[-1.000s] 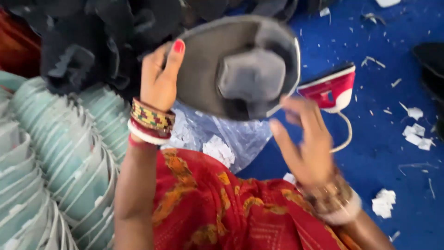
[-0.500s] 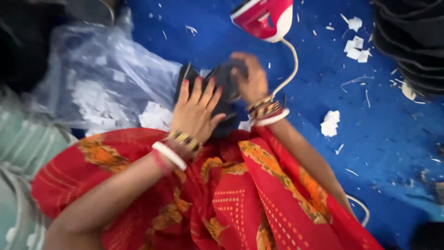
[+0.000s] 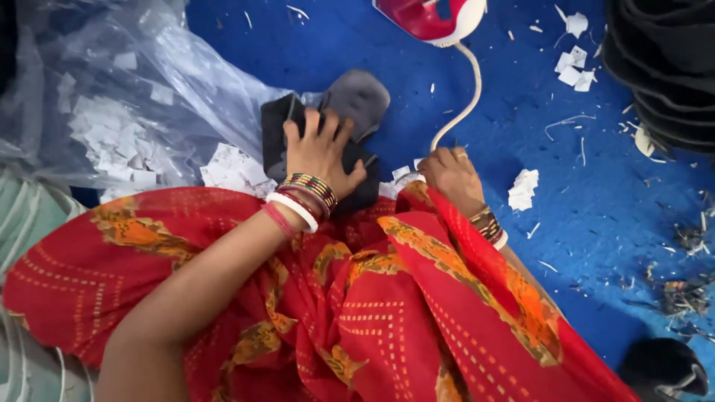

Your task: Apply small labels to shoe components and secure them by pressing with a heated iron.

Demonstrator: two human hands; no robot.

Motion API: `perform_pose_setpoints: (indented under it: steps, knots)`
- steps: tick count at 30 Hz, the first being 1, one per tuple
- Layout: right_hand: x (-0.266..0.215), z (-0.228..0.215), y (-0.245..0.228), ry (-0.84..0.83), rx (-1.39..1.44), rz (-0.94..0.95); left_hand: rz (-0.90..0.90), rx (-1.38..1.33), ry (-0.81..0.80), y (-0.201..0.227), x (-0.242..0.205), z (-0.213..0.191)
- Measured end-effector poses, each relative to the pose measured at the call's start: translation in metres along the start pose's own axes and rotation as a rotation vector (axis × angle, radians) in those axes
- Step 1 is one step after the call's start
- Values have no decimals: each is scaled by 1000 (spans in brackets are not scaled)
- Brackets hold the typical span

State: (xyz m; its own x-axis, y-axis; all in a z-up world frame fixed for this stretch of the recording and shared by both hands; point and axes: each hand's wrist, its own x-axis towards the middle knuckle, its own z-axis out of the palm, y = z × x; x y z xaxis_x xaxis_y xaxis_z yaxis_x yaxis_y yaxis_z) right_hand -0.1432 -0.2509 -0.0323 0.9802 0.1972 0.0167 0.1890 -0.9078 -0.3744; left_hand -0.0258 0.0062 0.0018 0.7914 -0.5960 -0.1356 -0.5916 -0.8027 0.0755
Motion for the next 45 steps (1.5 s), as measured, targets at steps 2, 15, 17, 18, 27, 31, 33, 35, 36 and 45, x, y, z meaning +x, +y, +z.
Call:
perform_pose_setpoints:
  steps: [2, 15, 17, 18, 27, 31, 33, 35, 36, 45]
  knots:
    - [12, -7, -3, 27, 7, 11, -64, 1, 10, -3, 0, 0]
    - [153, 14, -14, -93, 1110, 444, -64, -121, 182, -11, 12, 8]
    - [168, 24, -17, -72, 1050, 420, -59, -123, 185, -13, 13, 7]
    - [173, 26, -20, 0, 934, 351, -55, -110, 162, -13, 14, 6]
    - [193, 25, -31, 301, 448, 165, -81, -122, -43, -19, 30, -17]
    - [192, 25, -33, 299, 453, 224, -108, -130, -179, -18, 38, -26]
    - [193, 24, -35, 293, 445, 234, -111, -121, -170, -17, 41, -23]
    - [192, 22, -38, 283, 436, 241, -117, -115, -161, -16, 43, -21]
    - [192, 20, -40, 281, 416, 235, -121, -118, -181, -16, 44, -21]
    - [171, 14, -46, 396, 303, 188, -157, -159, -264, -19, 49, -27]
